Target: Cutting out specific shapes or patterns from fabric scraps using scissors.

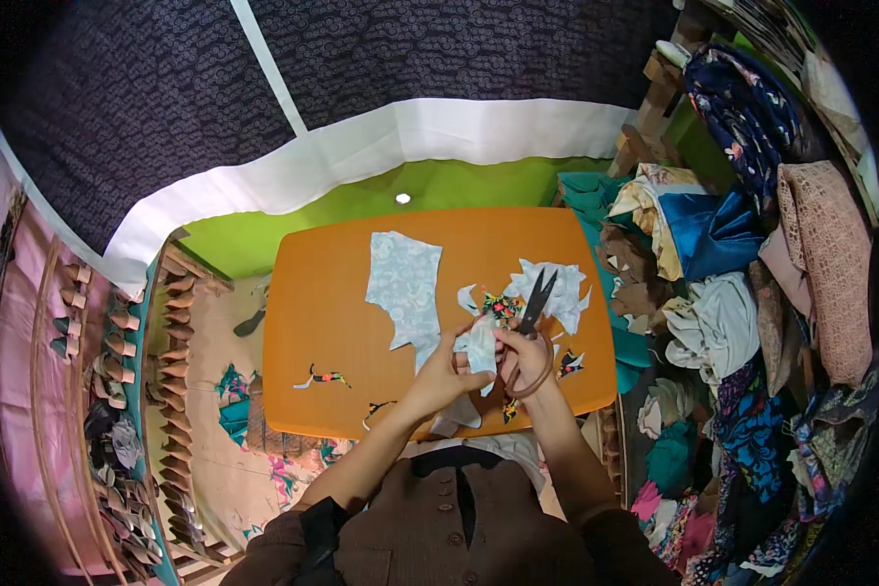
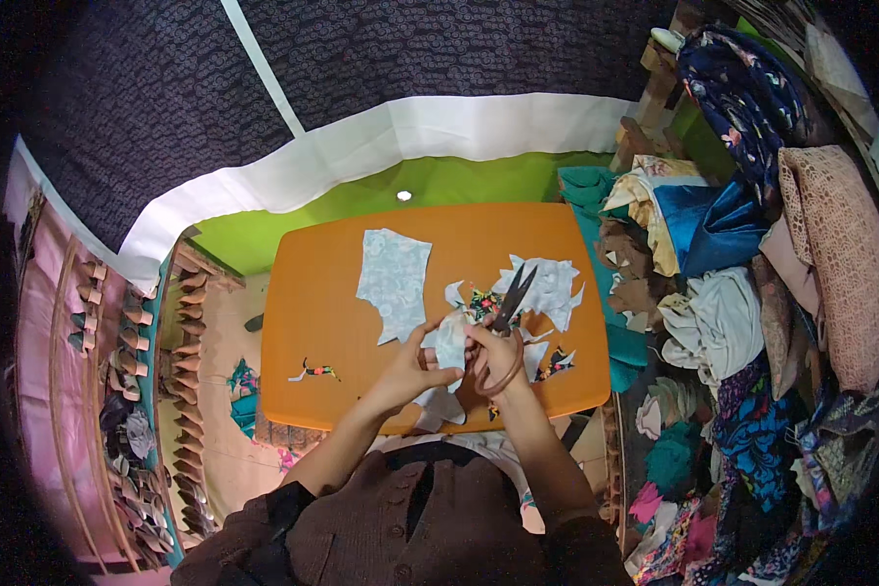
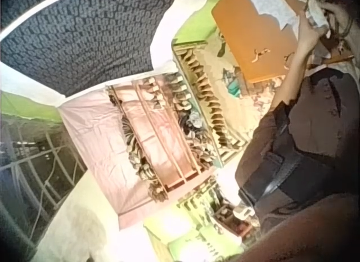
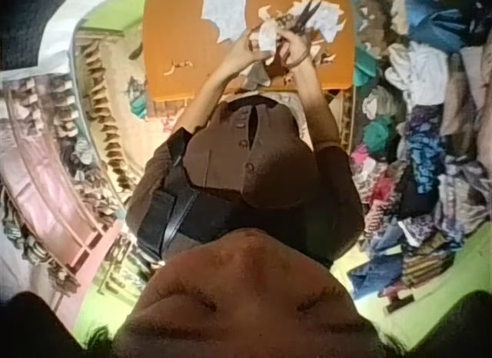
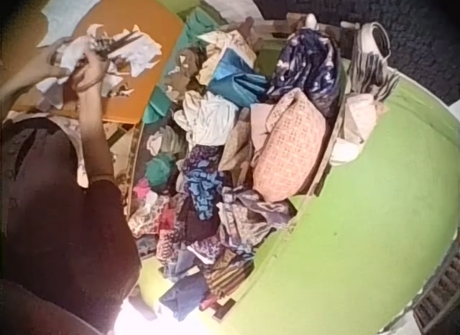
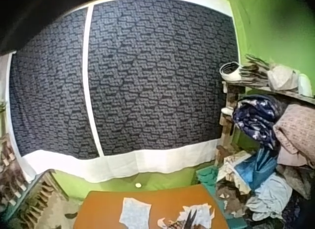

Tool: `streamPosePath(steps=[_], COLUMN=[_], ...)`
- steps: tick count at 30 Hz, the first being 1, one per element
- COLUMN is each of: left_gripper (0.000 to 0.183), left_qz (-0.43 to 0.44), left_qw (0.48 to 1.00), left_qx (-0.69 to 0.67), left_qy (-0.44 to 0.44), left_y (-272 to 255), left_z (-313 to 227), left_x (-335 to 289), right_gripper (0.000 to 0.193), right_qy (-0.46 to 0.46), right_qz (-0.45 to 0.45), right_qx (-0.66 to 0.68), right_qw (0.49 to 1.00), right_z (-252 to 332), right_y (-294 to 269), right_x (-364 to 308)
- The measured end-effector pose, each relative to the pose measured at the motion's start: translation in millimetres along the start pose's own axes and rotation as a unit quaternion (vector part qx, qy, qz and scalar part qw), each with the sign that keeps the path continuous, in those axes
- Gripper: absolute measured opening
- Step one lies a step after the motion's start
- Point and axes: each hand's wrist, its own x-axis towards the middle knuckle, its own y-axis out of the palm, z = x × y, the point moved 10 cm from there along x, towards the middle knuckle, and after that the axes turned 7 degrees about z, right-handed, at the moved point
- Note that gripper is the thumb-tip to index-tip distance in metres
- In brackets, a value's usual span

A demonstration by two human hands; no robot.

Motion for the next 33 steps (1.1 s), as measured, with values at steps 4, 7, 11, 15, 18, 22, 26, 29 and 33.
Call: streamPosePath(steps=[4,7,11,15,18,22,26,29,33], left_gripper=[0.066,0.062,0.051,0.037,0.025,0.02,0.021,0.022,0.023], left_qz=[0.016,0.046,0.047,0.022,-0.024,-0.019,-0.074,-0.068,-0.071], left_qw=[0.997,0.995,0.998,0.996,0.997,0.999,0.996,0.995,0.986], left_qx=[0.068,0.082,0.042,0.042,0.009,-0.012,0.0,-0.071,-0.148], left_qy=[-0.041,-0.037,0.011,0.071,0.071,0.03,0.04,0.022,0.02], left_y=[-9.2,-6.7,-6.7,-4.3,-11.3,-11.5,-23.4,-32.0,-35.0], left_z=[20.9,29.3,25.5,4.0,-2.2,4.5,-4.8,-1.9,-5.3], left_x=[-1.4,-3.4,-5.3,-3.8,-0.4,2.3,-1.1,-0.5,-2.1], right_gripper=[0.025,0.028,0.038,0.043,0.033,0.03,0.033,0.028,0.03], right_qy=[-0.028,-0.035,-0.054,-0.079,-0.095,-0.113,-0.075,-0.066,-0.043], right_qz=[0.006,-0.002,0.026,0.081,0.08,0.062,0.018,0.048,0.104], right_qx=[-0.041,-0.216,-0.189,-0.206,-0.203,-0.223,-0.259,-0.338,-0.414], right_qw=[0.999,0.976,0.98,0.972,0.971,0.966,0.963,0.937,0.903], right_z=[14.6,30.3,44.3,49.9,53.0,56.4,58.0,50.8,31.1], right_y=[10.4,10.1,29.7,44.0,53.8,51.4,29.6,19.9,22.2], right_x=[2.3,8.1,4.0,-0.5,-1.9,0.1,-5.7,-15.5,-45.7])
